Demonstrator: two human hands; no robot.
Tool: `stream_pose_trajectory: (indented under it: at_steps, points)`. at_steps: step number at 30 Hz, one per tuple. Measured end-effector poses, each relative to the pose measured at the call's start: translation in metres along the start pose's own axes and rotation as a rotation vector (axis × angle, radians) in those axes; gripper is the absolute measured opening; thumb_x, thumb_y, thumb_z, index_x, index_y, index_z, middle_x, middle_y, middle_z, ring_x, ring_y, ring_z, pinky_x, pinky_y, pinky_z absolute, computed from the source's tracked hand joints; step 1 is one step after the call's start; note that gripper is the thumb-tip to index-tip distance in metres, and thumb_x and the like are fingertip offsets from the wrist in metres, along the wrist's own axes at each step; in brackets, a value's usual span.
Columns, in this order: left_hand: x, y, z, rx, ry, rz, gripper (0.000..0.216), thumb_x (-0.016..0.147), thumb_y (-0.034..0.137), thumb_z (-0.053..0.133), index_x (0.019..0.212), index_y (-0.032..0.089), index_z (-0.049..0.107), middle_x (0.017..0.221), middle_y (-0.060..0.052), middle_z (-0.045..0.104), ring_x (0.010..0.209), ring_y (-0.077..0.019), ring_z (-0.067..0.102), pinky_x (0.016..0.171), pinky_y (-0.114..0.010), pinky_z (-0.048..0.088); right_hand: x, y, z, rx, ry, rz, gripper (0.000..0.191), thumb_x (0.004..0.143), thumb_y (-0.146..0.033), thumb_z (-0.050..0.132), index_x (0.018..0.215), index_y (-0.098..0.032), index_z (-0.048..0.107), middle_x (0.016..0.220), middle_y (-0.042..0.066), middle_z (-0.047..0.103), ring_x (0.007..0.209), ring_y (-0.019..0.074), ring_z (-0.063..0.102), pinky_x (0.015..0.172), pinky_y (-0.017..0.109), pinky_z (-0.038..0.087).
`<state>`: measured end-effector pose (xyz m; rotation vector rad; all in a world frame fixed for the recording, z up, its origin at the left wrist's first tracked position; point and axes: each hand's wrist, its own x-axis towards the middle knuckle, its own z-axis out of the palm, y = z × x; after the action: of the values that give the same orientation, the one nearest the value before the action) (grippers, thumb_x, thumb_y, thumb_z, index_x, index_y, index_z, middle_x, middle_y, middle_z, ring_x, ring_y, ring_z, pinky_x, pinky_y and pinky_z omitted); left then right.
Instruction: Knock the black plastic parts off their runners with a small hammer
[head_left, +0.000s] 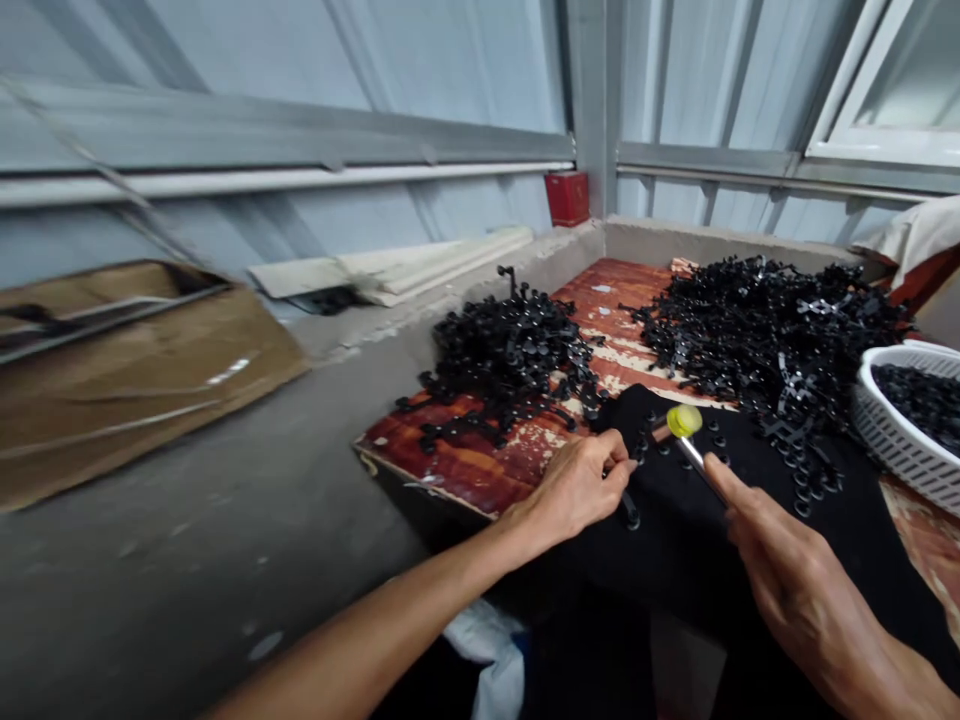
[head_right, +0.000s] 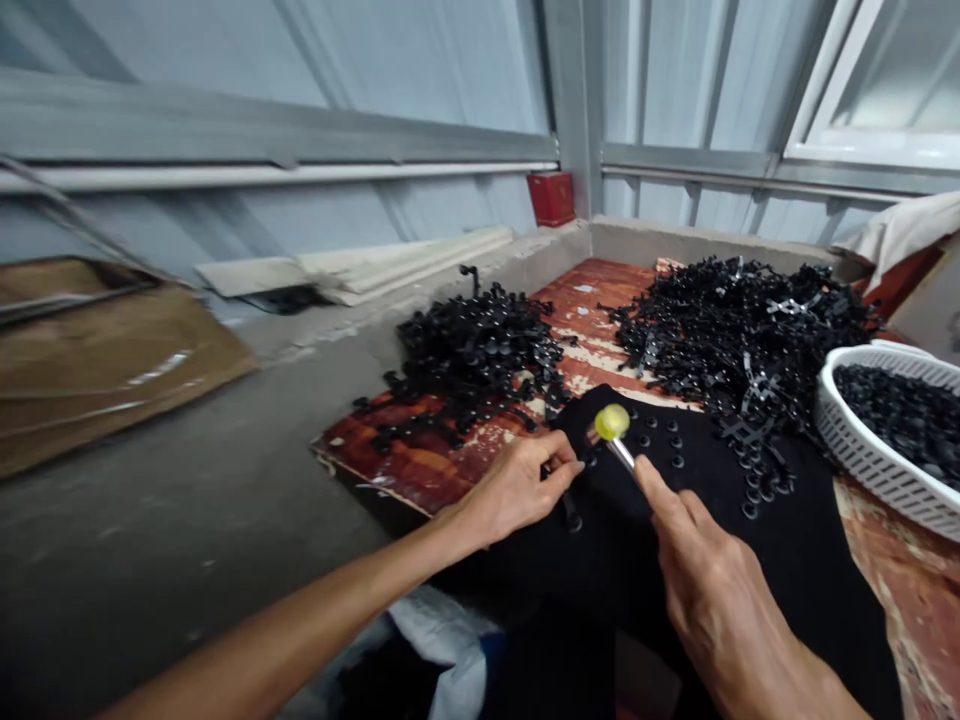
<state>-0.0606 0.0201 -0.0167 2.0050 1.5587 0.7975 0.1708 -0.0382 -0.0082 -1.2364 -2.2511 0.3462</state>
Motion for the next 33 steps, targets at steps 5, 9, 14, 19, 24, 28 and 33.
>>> stream_pose_trajectory:
  at_steps: [5, 9, 14, 19, 24, 28, 33]
  points:
    - [0.011, -0.01, -0.038, -0.209, 0.065, 0.037, 0.023, 0.078, 0.034, 0.053, 0.063, 0.017, 0.053, 0.061, 0.001, 0.056, 0.059, -0.0119, 0.051, 0.058, -0.024, 0.037, -0.041, 0.028, -0.005, 0.037, 0.053, 0.046, 0.051, 0.097, -0.016, 0.04, 0.147, -0.026, 0.038, 0.139, 0.01, 0.058, 0.12, 0.0221, 0.06, 0.099, 0.035, 0.051]
    - [0.022, -0.015, -0.074, -0.575, -0.1, -0.08, 0.027, 0.072, 0.042, 0.063, 0.066, 0.017, 0.052, 0.055, 0.003, 0.053, 0.051, -0.0091, 0.043, 0.052, -0.023, 0.033, -0.062, 0.038, -0.012, 0.17, 0.144, 0.346, 0.048, 0.095, -0.031, 0.049, 0.142, -0.027, 0.047, 0.11, 0.008, 0.073, 0.09, 0.0207, 0.072, 0.079, 0.029, 0.06]
    - [0.026, -0.014, -0.082, -0.948, -0.231, -0.215, 0.038, 0.061, 0.042, 0.077, 0.068, 0.019, 0.048, 0.052, 0.005, 0.045, 0.048, -0.0076, 0.037, 0.048, -0.023, 0.031, -0.058, 0.024, -0.012, 0.483, 0.223, 0.69, 0.055, 0.092, -0.049, 0.05, 0.141, -0.025, 0.05, 0.067, 0.001, 0.064, 0.044, 0.0128, 0.054, 0.032, 0.017, 0.041]
    - [0.026, -0.015, -0.08, -0.944, -0.222, -0.229, 0.037, 0.061, 0.042, 0.077, 0.068, 0.019, 0.049, 0.05, 0.005, 0.046, 0.048, -0.0079, 0.037, 0.048, -0.023, 0.03, -0.054, 0.015, -0.013, 0.603, 0.256, 0.766, 0.056, 0.09, -0.053, 0.052, 0.139, -0.026, 0.052, 0.068, -0.001, 0.061, 0.042, 0.0091, 0.044, 0.033, 0.016, 0.035]
    - [0.034, -0.017, -0.081, -0.574, -0.113, -0.099, 0.029, 0.072, 0.045, 0.064, 0.069, 0.019, 0.052, 0.056, 0.003, 0.051, 0.052, -0.0106, 0.043, 0.054, -0.026, 0.034, -0.055, 0.018, -0.015, 0.667, 0.247, 0.803, 0.058, 0.089, -0.055, 0.053, 0.141, -0.028, 0.048, 0.07, -0.001, 0.059, 0.043, 0.0085, 0.039, 0.035, 0.017, 0.036]
    - [0.045, -0.026, -0.068, 0.186, 0.202, 0.018, 0.022, 0.084, 0.037, 0.048, 0.078, 0.019, 0.058, 0.073, -0.004, 0.061, 0.074, -0.0192, 0.053, 0.067, -0.031, 0.038, -0.054, 0.022, -0.018, 0.705, 0.193, 0.836, 0.061, 0.088, -0.058, 0.052, 0.142, -0.03, 0.045, 0.068, -0.002, 0.056, 0.043, 0.0093, 0.041, 0.034, 0.018, 0.035]
    - [0.055, -0.054, -0.044, 0.797, 0.261, 0.147, 0.031, 0.092, 0.024, 0.037, 0.102, 0.02, 0.065, 0.103, -0.012, 0.065, 0.099, -0.0295, 0.051, 0.077, -0.039, 0.036, -0.055, 0.02, -0.024, 1.016, 0.269, 0.911, 0.065, 0.083, -0.055, 0.064, 0.14, -0.03, 0.045, 0.068, -0.003, 0.055, 0.047, 0.0097, 0.042, 0.033, 0.017, 0.038]
